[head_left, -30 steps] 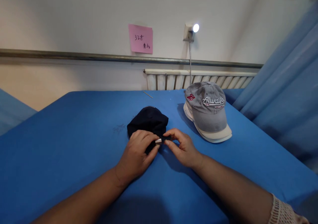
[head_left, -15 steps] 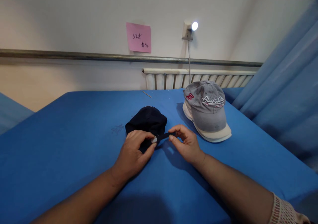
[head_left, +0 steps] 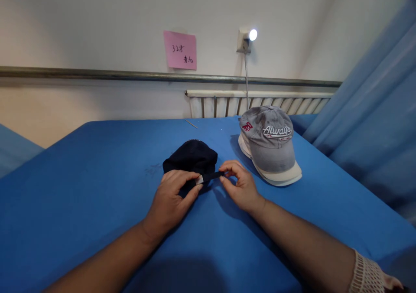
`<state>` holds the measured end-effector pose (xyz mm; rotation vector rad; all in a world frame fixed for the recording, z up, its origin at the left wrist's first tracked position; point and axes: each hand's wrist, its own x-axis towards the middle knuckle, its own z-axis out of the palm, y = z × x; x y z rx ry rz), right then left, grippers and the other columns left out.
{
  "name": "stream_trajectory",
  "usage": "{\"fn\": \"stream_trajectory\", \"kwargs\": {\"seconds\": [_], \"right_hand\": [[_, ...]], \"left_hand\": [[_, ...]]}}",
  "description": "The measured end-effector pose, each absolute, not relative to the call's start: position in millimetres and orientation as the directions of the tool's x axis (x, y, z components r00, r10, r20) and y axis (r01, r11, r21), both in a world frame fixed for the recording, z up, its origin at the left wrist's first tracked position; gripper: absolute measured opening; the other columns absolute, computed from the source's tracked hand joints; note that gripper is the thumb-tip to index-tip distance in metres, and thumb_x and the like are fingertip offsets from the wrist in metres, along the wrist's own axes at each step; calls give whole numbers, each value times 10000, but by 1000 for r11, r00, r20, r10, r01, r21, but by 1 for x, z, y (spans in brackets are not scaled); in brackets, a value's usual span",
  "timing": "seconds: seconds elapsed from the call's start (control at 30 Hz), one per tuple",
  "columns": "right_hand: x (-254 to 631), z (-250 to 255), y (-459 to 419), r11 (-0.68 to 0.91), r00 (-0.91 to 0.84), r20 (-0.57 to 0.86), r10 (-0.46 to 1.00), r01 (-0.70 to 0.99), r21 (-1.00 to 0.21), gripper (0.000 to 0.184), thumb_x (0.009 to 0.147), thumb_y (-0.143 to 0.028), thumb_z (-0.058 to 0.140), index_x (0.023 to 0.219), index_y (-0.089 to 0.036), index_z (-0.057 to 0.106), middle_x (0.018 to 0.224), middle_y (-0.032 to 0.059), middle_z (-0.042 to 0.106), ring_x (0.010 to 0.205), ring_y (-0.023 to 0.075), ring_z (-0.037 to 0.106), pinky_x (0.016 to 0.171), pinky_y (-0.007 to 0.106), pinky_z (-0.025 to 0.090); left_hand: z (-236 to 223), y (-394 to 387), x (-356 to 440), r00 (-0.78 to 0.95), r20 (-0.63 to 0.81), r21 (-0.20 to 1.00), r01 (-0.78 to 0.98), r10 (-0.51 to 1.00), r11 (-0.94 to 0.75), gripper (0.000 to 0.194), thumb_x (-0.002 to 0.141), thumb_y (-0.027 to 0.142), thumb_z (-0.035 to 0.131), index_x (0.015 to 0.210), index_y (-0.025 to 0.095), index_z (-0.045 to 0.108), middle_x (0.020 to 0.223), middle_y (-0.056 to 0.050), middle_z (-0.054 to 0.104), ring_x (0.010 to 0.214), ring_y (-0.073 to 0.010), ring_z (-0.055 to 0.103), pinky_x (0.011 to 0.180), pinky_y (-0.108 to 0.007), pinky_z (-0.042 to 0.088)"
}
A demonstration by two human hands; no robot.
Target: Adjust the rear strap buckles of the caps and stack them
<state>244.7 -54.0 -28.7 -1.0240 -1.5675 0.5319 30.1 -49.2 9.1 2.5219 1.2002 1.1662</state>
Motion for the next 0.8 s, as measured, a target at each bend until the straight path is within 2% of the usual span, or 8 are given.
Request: {"fn": "stream_trajectory", "kwargs": {"seconds": [0.07, 0.13, 0.27, 0.47, 0.63, 0.8], "right_hand": [[245, -24, -57, 591, -40, 633, 773, 407, -697, 251, 837, -162, 606, 1078, -236, 602, 1163, 87, 612, 1092, 221, 597, 927, 402, 518], [242, -19, -61, 648, -127, 683, 719, 477, -593, 346, 851, -146, 606, 1181, -242, 560, 1259, 107, 570, 1197, 245, 545, 1021, 461, 464], [232, -14, -67, 727, -296, 701, 649, 514, -456, 368, 898, -127, 550, 1248, -237, 514, 1273, 122, 563, 1202, 253, 539, 1016, 473, 460], [230, -18, -62, 726, -319, 695, 645, 539, -427, 319, 904, -130, 533, 1213, -209, 531, 1178, 126, 600, 1113, 256, 574, 950, 458, 492], [236, -15, -63, 786, -409, 687, 601, 457, -416, 310, 950, -99, 461, 1234, -189, 546, 1123, 118, 625, 1040, 211, 601, 910, 378, 537], [241, -18, -61, 802, -381, 730, 568, 453, -389, 248, 973, -108, 450, 1152, -189, 602, 1040, 101, 670, 949, 197, 638, 842, 351, 564]], "left_hand": [[10, -49, 29, 411, 608, 365, 616, 680, -699, 153, 883, 296, 658, 1023, 234, 659, 933, -22, 731, 869, -216, 662, 848, -399, 466], [11, -49, 29, 437, 616, 330, 612, 655, -719, 146, 886, 283, 660, 1023, 230, 656, 937, -27, 730, 869, -216, 658, 852, -401, 456], [13, -51, 31, 499, 628, 257, 592, 597, -764, 144, 888, 263, 660, 1028, 233, 650, 936, -25, 725, 872, -215, 647, 887, -417, 433], [14, -54, 33, 519, 615, 248, 587, 594, -770, 158, 887, 258, 661, 1040, 227, 639, 925, -27, 719, 871, -213, 636, 897, -424, 424], [13, -54, 33, 526, 607, 250, 585, 595, -772, 138, 893, 259, 649, 1026, 222, 660, 912, -25, 720, 861, -208, 634, 894, -421, 423], [13, -56, 33, 526, 606, 260, 577, 596, -774, 138, 890, 249, 658, 1018, 196, 657, 889, -31, 708, 843, -203, 622, 893, -416, 422]]}}
